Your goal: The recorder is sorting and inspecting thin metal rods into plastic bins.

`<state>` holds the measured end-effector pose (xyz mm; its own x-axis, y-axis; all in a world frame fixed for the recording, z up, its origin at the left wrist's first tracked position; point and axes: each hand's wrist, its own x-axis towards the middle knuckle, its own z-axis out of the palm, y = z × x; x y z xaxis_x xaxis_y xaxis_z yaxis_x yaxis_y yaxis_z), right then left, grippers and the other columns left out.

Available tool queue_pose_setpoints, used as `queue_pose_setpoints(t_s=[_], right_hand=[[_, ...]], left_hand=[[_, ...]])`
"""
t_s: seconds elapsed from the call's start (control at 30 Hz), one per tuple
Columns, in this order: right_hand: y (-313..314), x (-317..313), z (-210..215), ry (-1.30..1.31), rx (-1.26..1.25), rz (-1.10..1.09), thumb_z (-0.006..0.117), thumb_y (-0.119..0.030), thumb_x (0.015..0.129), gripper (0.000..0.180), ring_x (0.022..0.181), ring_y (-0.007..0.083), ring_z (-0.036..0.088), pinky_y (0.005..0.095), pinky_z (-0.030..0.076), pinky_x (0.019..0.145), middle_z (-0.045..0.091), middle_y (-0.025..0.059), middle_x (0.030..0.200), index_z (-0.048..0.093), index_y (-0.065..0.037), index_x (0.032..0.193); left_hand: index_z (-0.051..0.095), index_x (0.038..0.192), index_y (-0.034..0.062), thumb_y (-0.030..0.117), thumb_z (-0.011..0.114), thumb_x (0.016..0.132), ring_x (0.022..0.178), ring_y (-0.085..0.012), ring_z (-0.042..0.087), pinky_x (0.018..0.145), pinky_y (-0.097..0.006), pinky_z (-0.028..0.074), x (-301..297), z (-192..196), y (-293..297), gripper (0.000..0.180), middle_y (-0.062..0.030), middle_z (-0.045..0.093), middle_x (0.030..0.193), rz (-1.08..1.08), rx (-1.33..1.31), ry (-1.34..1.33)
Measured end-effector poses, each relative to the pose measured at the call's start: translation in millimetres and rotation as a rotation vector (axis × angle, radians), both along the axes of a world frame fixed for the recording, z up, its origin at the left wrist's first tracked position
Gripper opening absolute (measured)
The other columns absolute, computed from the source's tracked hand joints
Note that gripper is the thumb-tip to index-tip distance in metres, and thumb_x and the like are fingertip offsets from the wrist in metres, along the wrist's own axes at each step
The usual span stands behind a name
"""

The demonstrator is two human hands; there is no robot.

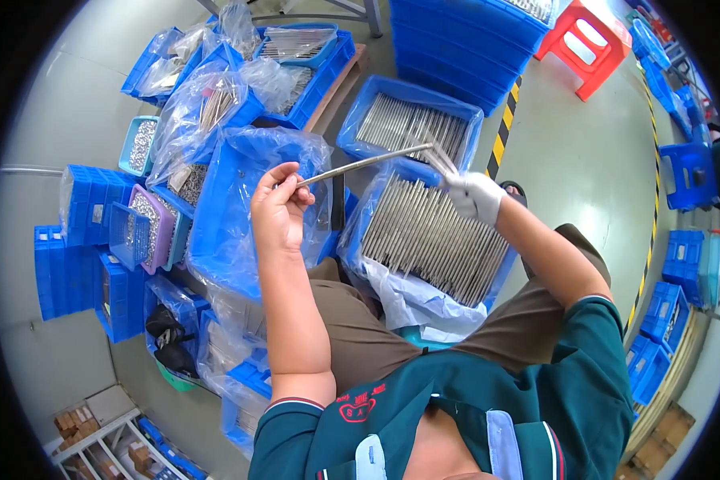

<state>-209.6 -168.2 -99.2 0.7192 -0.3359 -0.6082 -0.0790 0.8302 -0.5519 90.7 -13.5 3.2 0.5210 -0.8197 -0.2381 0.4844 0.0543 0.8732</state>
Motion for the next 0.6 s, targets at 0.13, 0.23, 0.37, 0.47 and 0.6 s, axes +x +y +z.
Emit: queue_pose_setpoints(t_s=[0.13, 0.23, 0.37, 0.47, 0.6], right_hand=[[-79, 30, -95, 0.272, 0.182, -0.311, 0.052, -0.014, 0.091, 0.011, 0.05, 0.0091, 0.048, 0.0216, 0.04, 0.041, 0.052, 0.0, 0.065, 0.054, -0.003, 0.09], [-117, 33, -152, 0.38, 0.284, -0.476, 0.055, -0.007, 0.087, 0.006, 0.054, 0.0118, 0.054, 0.0227, 0.046, 0.044, 0.056, 0.0034, 0.068, 0.054, -0.001, 0.085], [-146, 50, -204, 0.294, 0.499, -0.691, 0.056, -0.011, 0.089, 0.01, 0.057, 0.0135, 0.056, 0.0228, 0.05, 0.049, 0.058, 0.0048, 0.07, 0.055, -0.003, 0.083], [-175, 41, -243, 0.209, 0.54, -0.842, 0.053, -0.012, 0.091, 0.01, 0.06, 0.0157, 0.057, 0.0266, 0.051, 0.051, 0.058, 0.0061, 0.073, 0.053, -0.002, 0.088], [-184, 56, -280, 0.332, 0.316, -0.754, 0.048, -0.016, 0.093, 0.015, 0.057, 0.0204, 0.057, 0.0324, 0.049, 0.048, 0.059, 0.0082, 0.072, 0.052, -0.003, 0.086]], left_hand=[[0.056, 0.102, -0.0013, -0.002, 0.051, 0.086, 0.064, -0.0144, 0.053, 0.058, -0.029, 0.045, 0, -10, 0, 0.017, -0.0075, 0.056, 0.077, 0.123, -0.012, 0.06], [0.055, 0.102, -0.0013, -0.001, 0.051, 0.086, 0.063, -0.0146, 0.053, 0.058, -0.029, 0.044, 0, -14, -5, 0.017, -0.0079, 0.056, 0.077, 0.142, 0.01, 0.122], [0.055, 0.102, -0.0005, 0.0, 0.051, 0.086, 0.064, -0.0151, 0.053, 0.06, -0.03, 0.044, 5, -14, -1, 0.017, -0.0082, 0.057, 0.08, 0.165, 0.044, 0.166], [0.055, 0.106, 0.0013, -0.001, 0.052, 0.086, 0.066, -0.014, 0.052, 0.06, -0.029, 0.043, 4, -17, -6, 0.02, -0.0077, 0.057, 0.084, 0.149, 0.049, 0.183], [0.054, 0.107, 0.0017, 0.001, 0.051, 0.087, 0.066, -0.014, 0.053, 0.06, -0.029, 0.043, 5, -14, -7, 0.02, -0.008, 0.057, 0.086, 0.147, 0.08, 0.174]])
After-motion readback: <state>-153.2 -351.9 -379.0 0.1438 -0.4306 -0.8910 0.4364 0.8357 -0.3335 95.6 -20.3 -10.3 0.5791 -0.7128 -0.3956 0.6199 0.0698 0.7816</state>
